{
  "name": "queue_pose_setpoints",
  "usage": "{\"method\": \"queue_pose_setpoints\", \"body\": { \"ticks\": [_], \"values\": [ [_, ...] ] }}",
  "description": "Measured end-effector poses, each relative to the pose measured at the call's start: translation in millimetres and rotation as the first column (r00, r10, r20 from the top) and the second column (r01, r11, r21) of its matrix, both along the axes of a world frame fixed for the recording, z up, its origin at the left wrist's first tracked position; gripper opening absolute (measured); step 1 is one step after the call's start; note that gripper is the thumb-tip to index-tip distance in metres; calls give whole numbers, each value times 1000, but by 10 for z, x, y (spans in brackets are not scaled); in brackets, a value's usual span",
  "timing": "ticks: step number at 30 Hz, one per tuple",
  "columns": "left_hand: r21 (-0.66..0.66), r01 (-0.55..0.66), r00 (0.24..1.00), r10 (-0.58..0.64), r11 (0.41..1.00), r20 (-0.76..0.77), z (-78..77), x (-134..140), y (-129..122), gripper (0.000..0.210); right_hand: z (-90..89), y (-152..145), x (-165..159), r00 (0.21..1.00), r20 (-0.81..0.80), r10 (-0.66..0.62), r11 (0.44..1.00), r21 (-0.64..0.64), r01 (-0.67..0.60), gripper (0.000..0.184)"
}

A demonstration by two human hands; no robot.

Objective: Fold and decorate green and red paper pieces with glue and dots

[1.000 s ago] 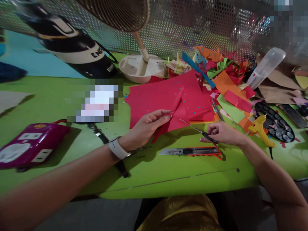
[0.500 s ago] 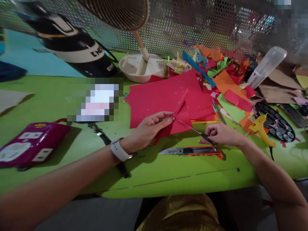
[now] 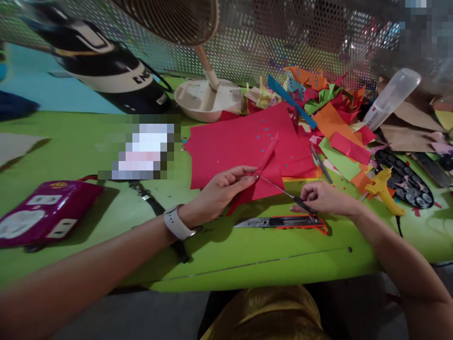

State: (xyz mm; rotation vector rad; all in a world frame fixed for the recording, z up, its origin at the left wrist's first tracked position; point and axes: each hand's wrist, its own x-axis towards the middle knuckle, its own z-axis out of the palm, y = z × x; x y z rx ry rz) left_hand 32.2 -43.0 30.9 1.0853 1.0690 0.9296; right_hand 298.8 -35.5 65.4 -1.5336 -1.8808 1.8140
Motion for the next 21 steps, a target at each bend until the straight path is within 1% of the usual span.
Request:
{"method": "queue_pose_setpoints", "body": {
  "ticks": [5,14,21],
  "values": [
    [14,10,1000,-10,1000,-10,-8,5,-7,35,-6,13,11,1000,-17,10,1000,5,-10,43],
    [11,0,1000,0,1000,13,-24,14,-10,36,-7,-12,-17,1000,-5,-27,1000,-4,27,43],
    [7,-3,1000,2,1000,6,-7,24,-18,37,-25,-1,-8,1000,-19,-7,1000,-7,7,43]
  ]
}}
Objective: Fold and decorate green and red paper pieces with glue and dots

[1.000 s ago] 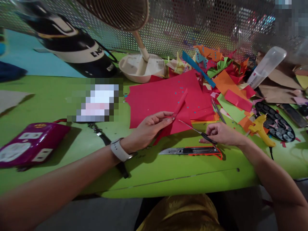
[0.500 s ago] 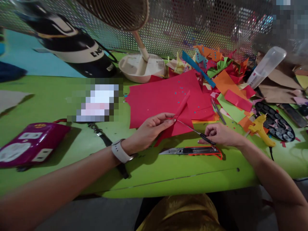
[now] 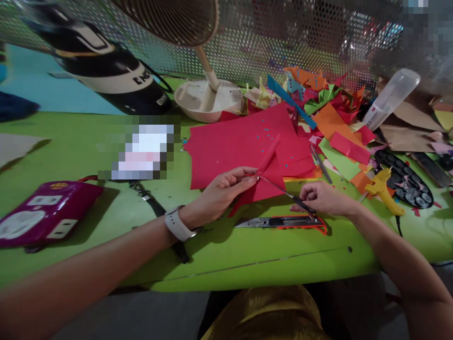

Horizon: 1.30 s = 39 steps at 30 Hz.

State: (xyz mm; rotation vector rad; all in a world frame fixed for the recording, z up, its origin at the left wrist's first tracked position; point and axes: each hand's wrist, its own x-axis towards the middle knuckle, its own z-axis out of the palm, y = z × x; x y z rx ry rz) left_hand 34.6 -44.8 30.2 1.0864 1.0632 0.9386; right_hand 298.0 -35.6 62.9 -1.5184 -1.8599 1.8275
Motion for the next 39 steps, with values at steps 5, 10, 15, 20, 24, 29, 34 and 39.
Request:
{"method": "queue_pose_setpoints", "body": {
  "ticks": [5,10,15,20,24,29,34,39],
  "values": [
    [-25,-13,1000,14,1000,27,-4,-1,1,35,13,-1,-11,1000,7,-3,1000,5,3,44],
    [-45,-7,999,9,999,38,-7,-9,4,32,12,-2,-18,1000,-2,-18,1000,3,18,46],
    [-43,-8,999,10,999,37,-15,-12,6,35,7,7,-6,1000,2,-13,1000,5,13,45],
    [-40,0,999,2,999,37,-10,-7,2,37,16,-3,-17,1000,-20,-21,1000,4,21,45],
    [-21,4,999,-3,1000,36,-18,-10,4,33,55,3,10,1000,-1,-5,1000,15,5,45],
    [-22,-38,997,39,999,67,-44,-13,20,38,163,131,217,999,52,12,998,59,-15,45],
    [-48,9,987,-1,999,163,-21,6,16,45,190,300,441,923,235,-305,887,424,185,37],
    [-16,44,993,-42,999,111,5,15,-2,53,117,383,563,685,551,-476,707,703,-75,29]
  ]
}}
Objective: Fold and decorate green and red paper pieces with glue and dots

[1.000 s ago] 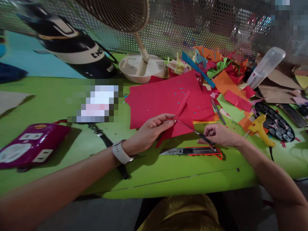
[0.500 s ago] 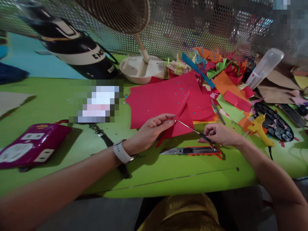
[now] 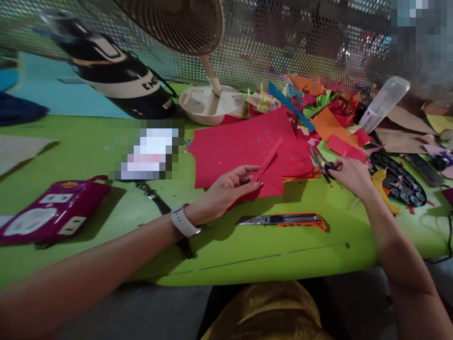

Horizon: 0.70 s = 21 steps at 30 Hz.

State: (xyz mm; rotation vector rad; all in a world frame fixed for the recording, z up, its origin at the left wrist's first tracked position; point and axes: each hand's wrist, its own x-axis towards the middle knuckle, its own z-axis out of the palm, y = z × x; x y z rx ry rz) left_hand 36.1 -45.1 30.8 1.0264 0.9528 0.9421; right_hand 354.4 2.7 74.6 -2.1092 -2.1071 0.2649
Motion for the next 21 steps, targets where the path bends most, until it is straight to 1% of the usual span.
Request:
{"method": "queue_pose_setpoints", "body": {
  "ticks": [3,5,8,12,16,18,21],
  "values": [
    [30,13,997,-11,999,-71,18,-1,-10,45,-1,9,20,995,101,-4,1000,20,2,30],
    [52,36,994,-31,998,-103,29,-1,-14,40,17,7,23,991,132,-13,1000,15,11,34],
    [81,44,990,-33,996,-140,33,-1,-16,41,31,20,41,988,152,-10,1000,6,9,36],
    [92,34,987,-19,995,-160,26,-3,-13,42,-5,78,95,993,116,-13,999,-30,17,34],
    [132,42,983,-17,990,-185,25,-8,-6,41,-27,133,156,997,78,-7,995,-103,15,32],
    [165,43,977,-7,985,-214,28,-9,-4,40,5,139,188,999,46,23,988,-153,-15,29],
    [204,45,966,9,978,-257,35,-10,-2,40,103,106,211,997,-11,80,970,-230,-81,29]
  ]
}}
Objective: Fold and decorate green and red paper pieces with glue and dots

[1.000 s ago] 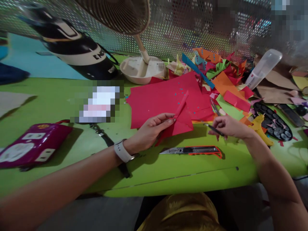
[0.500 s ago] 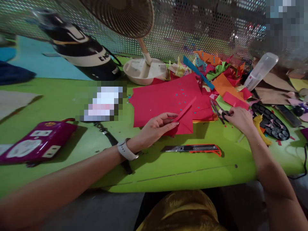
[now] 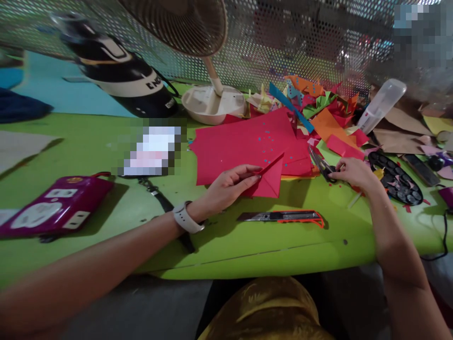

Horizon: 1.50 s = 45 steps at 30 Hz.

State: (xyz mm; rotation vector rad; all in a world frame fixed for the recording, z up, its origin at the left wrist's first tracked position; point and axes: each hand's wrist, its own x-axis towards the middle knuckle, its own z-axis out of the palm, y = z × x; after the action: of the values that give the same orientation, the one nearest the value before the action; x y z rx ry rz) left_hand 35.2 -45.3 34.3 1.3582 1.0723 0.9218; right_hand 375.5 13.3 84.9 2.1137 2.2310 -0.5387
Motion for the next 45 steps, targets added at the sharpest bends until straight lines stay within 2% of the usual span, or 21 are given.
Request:
{"method": "queue_pose_setpoints", "body": {
  "ticks": [1,3,5,6,8,10,13,16,19,26,30,34,35,37,39,41,43,45],
  "values": [
    [9,-2,1000,2,1000,-12,2,1,0,40,35,-24,-11,1000,9,-5,1000,14,5,29],
    [25,-1,999,1,1000,-32,1,3,1,41,81,-93,-83,999,30,-34,983,182,28,26],
    [42,4,999,-2,999,-43,-6,6,2,41,73,-190,-222,1000,-25,11,898,441,1,24],
    [51,7,999,-4,999,-47,-11,8,2,41,44,-245,-311,992,-75,97,839,542,-41,27],
    [65,16,998,-13,998,-56,-19,12,-4,41,-49,-356,-503,934,-126,336,812,540,-219,34],
    [72,32,996,-26,997,-82,-20,18,-17,42,-161,-449,-676,866,-59,496,773,484,-410,33],
    [90,47,990,-35,995,-136,-3,34,-42,41,-290,-527,-839,754,20,656,671,442,-596,34],
    [95,47,988,-32,994,-148,15,51,-58,39,-341,-552,-888,661,31,750,582,444,-681,38],
    [63,65,989,-56,996,-138,17,54,-60,41,-355,-558,-883,633,11,774,561,450,-695,39],
    [32,64,994,-61,997,-93,3,41,-60,40,-436,-536,-873,628,-96,772,557,578,-597,35],
    [71,104,990,-96,992,-107,-22,36,-53,43,-453,-543,-890,647,-33,761,509,649,-565,32],
    [186,165,977,-134,969,-167,-41,22,-38,41,-462,-551,-930,674,-17,738,429,783,-450,24],
    [233,179,969,-131,956,-209,-46,18,-32,39,-472,-549,-943,657,-56,752,439,785,-436,23],
    [356,211,947,-100,910,-305,-63,7,-12,33,-500,-540,-966,608,-173,775,509,741,-438,23],
    [490,250,922,-50,835,-385,-91,-9,16,30,-531,-527,-984,576,-291,764,593,671,-446,25],
    [581,292,892,3,760,-453,-122,-28,48,29,-553,-516,-998,580,-363,729,653,624,-430,25],
    [618,333,849,58,712,-525,-139,-47,72,31,-560,-508,-1005,601,-379,703,681,604,-415,24],
    [631,372,810,94,681,-579,-136,-62,84,30,-556,-506,-1010,625,-342,702,676,597,-432,23]
  ]
}}
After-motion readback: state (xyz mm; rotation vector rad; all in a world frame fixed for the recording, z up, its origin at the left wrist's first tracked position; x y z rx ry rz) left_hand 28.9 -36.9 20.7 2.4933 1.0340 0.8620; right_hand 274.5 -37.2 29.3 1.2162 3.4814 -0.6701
